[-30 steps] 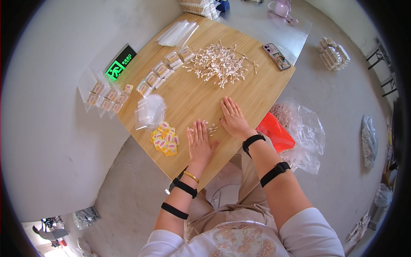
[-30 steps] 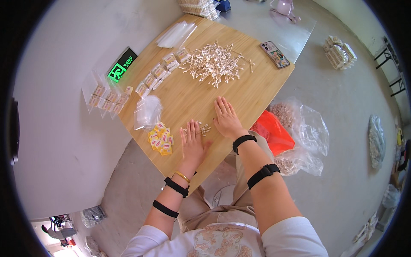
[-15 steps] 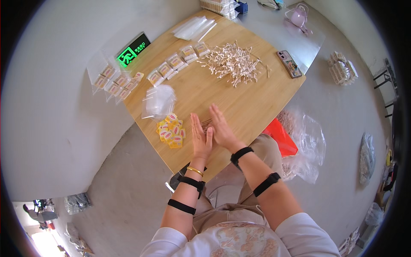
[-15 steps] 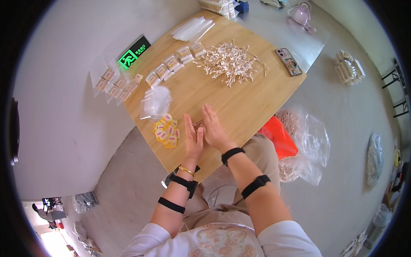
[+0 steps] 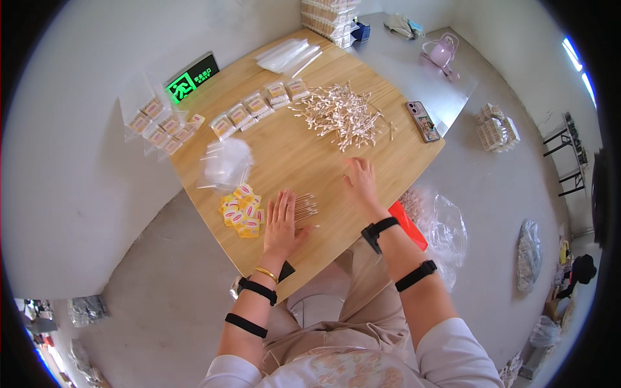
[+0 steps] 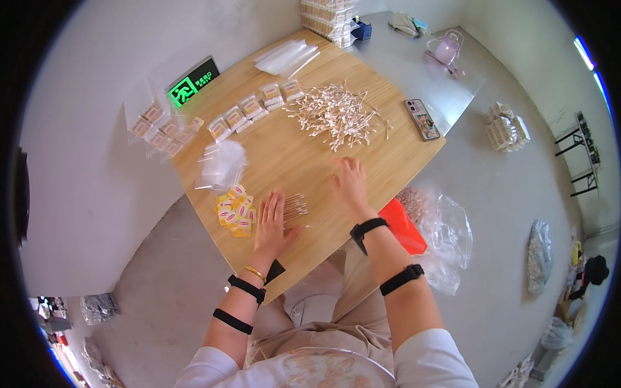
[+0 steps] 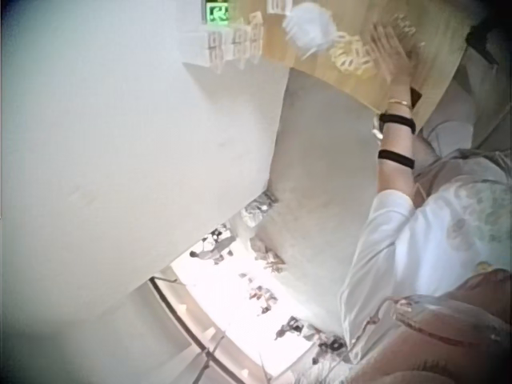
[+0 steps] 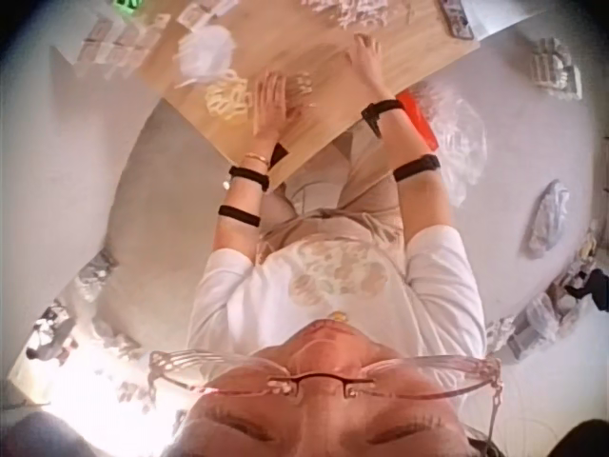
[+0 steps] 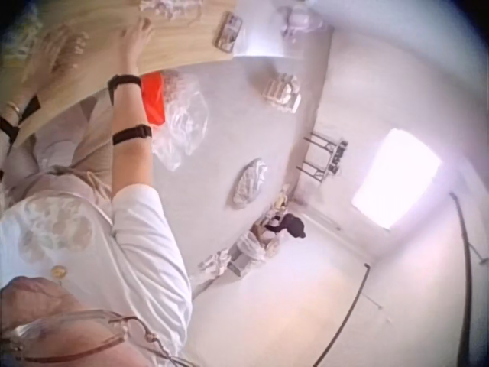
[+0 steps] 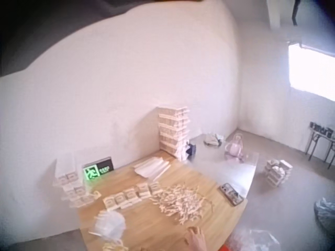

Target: Arranging and packing cotton swabs into small plastic bags.

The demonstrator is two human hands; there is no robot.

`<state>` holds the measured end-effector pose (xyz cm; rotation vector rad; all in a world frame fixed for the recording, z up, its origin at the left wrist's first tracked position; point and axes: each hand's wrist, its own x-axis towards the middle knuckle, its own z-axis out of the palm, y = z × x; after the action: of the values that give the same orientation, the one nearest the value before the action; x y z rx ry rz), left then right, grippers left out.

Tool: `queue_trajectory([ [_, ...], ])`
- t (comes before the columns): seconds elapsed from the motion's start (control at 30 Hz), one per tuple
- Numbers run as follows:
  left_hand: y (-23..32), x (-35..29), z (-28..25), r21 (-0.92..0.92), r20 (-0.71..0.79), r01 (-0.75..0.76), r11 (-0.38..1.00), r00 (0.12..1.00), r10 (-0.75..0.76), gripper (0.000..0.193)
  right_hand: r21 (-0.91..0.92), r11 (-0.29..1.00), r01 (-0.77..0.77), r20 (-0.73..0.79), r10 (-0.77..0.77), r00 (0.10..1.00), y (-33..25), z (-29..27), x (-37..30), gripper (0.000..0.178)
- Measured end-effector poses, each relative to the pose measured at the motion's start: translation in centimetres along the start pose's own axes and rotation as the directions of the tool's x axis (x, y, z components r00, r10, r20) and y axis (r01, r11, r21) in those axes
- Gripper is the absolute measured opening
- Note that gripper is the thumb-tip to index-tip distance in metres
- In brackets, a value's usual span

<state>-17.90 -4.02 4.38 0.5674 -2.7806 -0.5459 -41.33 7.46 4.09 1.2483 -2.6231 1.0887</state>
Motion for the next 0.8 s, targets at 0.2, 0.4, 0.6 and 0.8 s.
queue_trajectory([
  [0.2, -0.2, 0.6, 1.2, -0.059, -0.073, 0.075, 0.995, 0.994, -0.079, 0.086, -0.321, 0.93, 0.178, 0.102, -0.153, 0.983, 1.0, -3.4, 5.1, 0.047],
  [0.4, 1.4, 1.0, 0.4, -0.022, -0.046, 0.041, 0.999, 0.998, -0.041, 0.075, -0.436, 0.834, 0.339, 0.191, -0.282, 0.94, 0.6, -3.2, 8.2, 0.034],
  [0.6, 0.6, 0.6, 0.9, -0.002, -0.087, 0.088, 0.996, 0.992, -0.088, 0.071, -0.442, 0.771, 0.459, 0.226, -0.399, 0.889, -3.0, 1.6, 12.5, 0.03],
  [0.8, 0.9, 1.1, 1.3, -0.035, -0.116, 0.128, 0.991, 0.985, -0.131, 0.07, -0.587, 0.612, 0.529, 0.304, -0.44, 0.845, -2.4, 3.4, 16.8, 0.025],
])
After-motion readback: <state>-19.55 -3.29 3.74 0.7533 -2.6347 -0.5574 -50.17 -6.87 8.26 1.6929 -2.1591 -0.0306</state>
